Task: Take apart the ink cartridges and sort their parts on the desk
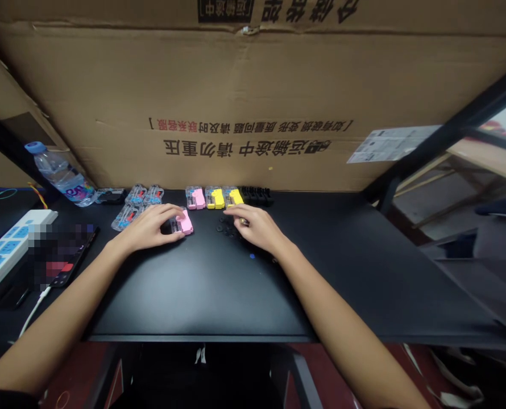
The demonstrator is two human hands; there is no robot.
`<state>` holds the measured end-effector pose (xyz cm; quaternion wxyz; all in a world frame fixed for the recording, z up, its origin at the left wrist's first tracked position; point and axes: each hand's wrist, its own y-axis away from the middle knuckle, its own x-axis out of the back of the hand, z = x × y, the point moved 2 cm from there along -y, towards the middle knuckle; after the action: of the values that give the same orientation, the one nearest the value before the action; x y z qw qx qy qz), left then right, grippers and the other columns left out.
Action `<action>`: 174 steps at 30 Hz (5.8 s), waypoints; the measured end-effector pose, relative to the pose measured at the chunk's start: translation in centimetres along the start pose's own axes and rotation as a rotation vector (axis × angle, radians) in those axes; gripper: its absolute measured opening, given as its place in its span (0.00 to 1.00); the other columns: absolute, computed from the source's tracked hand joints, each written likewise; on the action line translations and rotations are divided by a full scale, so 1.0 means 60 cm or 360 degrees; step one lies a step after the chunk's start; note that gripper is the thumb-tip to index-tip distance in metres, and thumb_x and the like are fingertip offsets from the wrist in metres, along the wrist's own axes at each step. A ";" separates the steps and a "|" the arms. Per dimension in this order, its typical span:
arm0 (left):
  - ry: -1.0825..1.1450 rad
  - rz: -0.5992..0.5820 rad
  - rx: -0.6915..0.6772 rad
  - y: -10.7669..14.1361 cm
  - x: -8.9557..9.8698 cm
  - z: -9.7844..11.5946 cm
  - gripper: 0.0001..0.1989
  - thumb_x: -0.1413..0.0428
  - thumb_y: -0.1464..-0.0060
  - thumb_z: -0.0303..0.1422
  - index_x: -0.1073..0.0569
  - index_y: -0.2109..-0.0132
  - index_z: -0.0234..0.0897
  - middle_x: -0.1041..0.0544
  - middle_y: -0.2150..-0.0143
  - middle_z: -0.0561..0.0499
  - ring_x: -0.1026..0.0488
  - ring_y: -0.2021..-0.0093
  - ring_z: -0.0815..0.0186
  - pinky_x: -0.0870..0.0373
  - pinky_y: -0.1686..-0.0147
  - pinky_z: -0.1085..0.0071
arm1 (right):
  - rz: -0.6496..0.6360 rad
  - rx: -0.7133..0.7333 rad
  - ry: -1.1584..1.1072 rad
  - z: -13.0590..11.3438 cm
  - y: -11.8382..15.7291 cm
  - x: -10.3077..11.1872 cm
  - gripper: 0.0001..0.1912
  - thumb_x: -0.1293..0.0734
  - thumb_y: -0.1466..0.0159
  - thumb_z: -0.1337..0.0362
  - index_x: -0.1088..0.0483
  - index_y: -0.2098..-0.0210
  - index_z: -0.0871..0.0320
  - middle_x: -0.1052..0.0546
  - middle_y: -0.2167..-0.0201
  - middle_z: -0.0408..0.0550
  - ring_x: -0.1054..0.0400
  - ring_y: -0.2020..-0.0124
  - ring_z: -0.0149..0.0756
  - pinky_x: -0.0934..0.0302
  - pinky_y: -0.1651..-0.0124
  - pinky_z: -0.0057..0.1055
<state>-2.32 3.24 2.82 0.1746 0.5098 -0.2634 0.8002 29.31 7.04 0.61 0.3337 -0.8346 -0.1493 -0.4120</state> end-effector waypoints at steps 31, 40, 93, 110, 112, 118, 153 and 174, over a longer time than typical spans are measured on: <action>0.0900 -0.0142 0.0137 -0.001 -0.004 0.019 0.20 0.52 0.27 0.46 0.25 0.40 0.42 0.18 0.43 0.46 0.21 0.43 0.54 0.28 0.39 0.56 | -0.0348 0.0125 0.0108 -0.096 0.010 -0.001 0.11 0.29 0.30 0.54 0.18 0.54 0.52 0.21 0.49 0.50 0.23 0.68 0.36 0.29 0.63 0.34; 0.1035 -0.0044 0.0069 -0.006 -0.048 0.036 0.30 0.29 0.47 0.45 0.28 0.42 0.41 0.16 0.47 0.46 0.18 0.47 0.57 0.26 0.42 0.60 | 0.0058 -0.0024 -0.0364 -0.093 0.007 0.001 0.20 0.33 0.27 0.51 0.22 0.41 0.53 0.20 0.43 0.56 0.22 0.47 0.48 0.26 0.50 0.41; 0.1377 -0.0381 0.0087 -0.015 -0.068 0.037 0.24 0.27 0.49 0.44 0.18 0.49 0.36 0.15 0.56 0.48 0.19 0.56 0.61 0.26 0.51 0.67 | -0.0072 0.0241 -0.0776 -0.113 0.004 0.013 0.28 0.42 0.22 0.51 0.16 0.63 0.59 0.25 0.76 0.48 0.33 0.76 0.35 0.40 0.70 0.33; 0.1186 -0.0212 0.0199 -0.016 -0.061 0.048 0.24 0.28 0.47 0.45 0.18 0.48 0.37 0.15 0.60 0.50 0.20 0.60 0.62 0.26 0.57 0.68 | 0.0292 -0.0327 -0.0732 -0.106 0.004 0.021 0.33 0.38 0.26 0.41 0.16 0.72 0.58 0.27 0.83 0.46 0.37 0.82 0.33 0.44 0.76 0.32; 0.1174 -0.0212 0.0180 -0.015 -0.061 0.047 0.24 0.29 0.47 0.46 0.18 0.49 0.36 0.15 0.60 0.50 0.20 0.61 0.62 0.26 0.58 0.69 | 0.0302 -0.0350 -0.0719 -0.107 0.003 0.023 0.33 0.38 0.26 0.42 0.16 0.73 0.58 0.28 0.84 0.46 0.37 0.82 0.33 0.44 0.76 0.32; 0.1011 0.0001 0.0060 -0.016 -0.057 0.047 0.20 0.30 0.43 0.43 0.18 0.48 0.38 0.14 0.51 0.47 0.18 0.54 0.60 0.26 0.51 0.68 | 0.0175 -0.0222 -0.0730 -0.119 0.001 0.022 0.30 0.39 0.25 0.48 0.17 0.73 0.58 0.28 0.83 0.44 0.39 0.82 0.32 0.44 0.75 0.32; 0.0752 0.0134 -0.0201 -0.016 -0.065 0.041 0.21 0.32 0.39 0.39 0.21 0.41 0.42 0.17 0.47 0.47 0.21 0.48 0.59 0.27 0.46 0.62 | -0.0162 0.0229 -0.0776 -0.119 0.003 0.015 0.15 0.35 0.25 0.61 0.17 0.63 0.58 0.25 0.70 0.46 0.30 0.71 0.34 0.37 0.66 0.32; 0.0546 0.0096 -0.0252 -0.014 -0.065 0.044 0.23 0.36 0.36 0.48 0.22 0.40 0.43 0.19 0.47 0.45 0.22 0.46 0.57 0.26 0.45 0.59 | -0.0195 0.0269 -0.0760 -0.113 0.006 0.016 0.14 0.35 0.25 0.63 0.18 0.62 0.58 0.25 0.70 0.46 0.32 0.71 0.34 0.38 0.65 0.32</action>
<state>1.71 2.30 0.36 0.2325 0.3424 -0.3070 0.8570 26.12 2.16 4.19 0.3319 -0.8669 -0.3079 -0.2086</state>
